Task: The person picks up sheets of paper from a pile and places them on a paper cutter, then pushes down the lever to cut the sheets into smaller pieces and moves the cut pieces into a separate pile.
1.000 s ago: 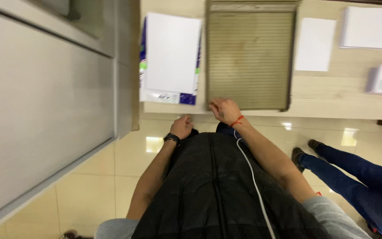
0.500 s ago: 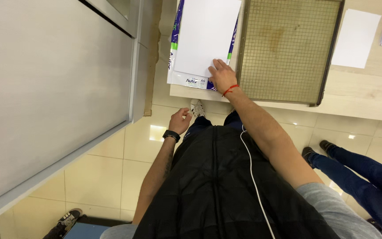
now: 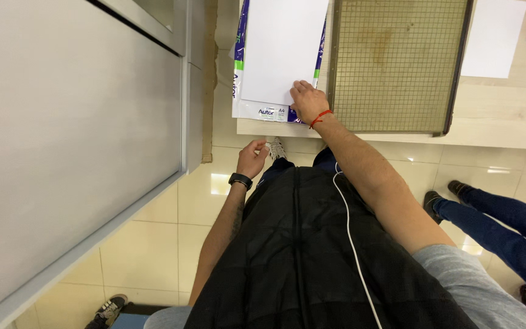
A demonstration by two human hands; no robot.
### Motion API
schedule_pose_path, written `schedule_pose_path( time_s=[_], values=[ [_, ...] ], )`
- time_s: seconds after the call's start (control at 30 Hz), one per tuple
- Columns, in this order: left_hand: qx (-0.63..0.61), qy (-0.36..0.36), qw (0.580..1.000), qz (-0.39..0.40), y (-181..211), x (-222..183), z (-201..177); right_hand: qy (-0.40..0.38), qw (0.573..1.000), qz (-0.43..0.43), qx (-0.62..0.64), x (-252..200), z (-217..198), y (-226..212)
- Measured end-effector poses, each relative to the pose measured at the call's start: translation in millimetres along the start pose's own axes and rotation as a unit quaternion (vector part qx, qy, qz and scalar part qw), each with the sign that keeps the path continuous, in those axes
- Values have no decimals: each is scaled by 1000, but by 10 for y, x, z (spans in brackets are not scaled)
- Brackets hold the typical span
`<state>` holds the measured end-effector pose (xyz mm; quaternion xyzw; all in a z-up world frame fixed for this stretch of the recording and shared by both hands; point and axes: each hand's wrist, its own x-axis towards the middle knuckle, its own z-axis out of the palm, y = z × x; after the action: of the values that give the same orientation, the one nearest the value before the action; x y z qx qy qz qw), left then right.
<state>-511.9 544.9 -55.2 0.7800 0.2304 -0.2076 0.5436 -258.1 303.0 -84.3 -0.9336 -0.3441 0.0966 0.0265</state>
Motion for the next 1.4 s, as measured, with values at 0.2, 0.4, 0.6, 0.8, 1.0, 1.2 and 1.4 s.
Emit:
schedule_pose_path(
  time_s=[0.2, 0.4, 0.6, 0.8, 1.0, 1.2, 1.4],
  values=[
    [-78, 2, 997, 27, 377, 257, -101, -19, 999, -16, 44, 49, 73, 176],
    [-157, 21, 987, -20, 669, 674, -55, -17, 995, -65, 78, 73, -217, 235],
    [-223, 32, 974, 12, 890, 1092, 28, -80, 991, 10, 104, 147, -122, 263],
    [-261, 85, 960, 52, 662, 1556, 221, -110, 984, 21, 137, 222, -277, 311],
    [-249, 120, 961, 24, 837, 1551, 188, -142, 981, 36, 130, 338, -171, 449],
    [-298, 108, 948, 30, 720, 1568, 228, -155, 979, 65, 118, 365, -213, 408],
    [-297, 95, 949, 39, 785, 1539, 218, -150, 977, 70, 135, 325, -66, 382]
  ],
)
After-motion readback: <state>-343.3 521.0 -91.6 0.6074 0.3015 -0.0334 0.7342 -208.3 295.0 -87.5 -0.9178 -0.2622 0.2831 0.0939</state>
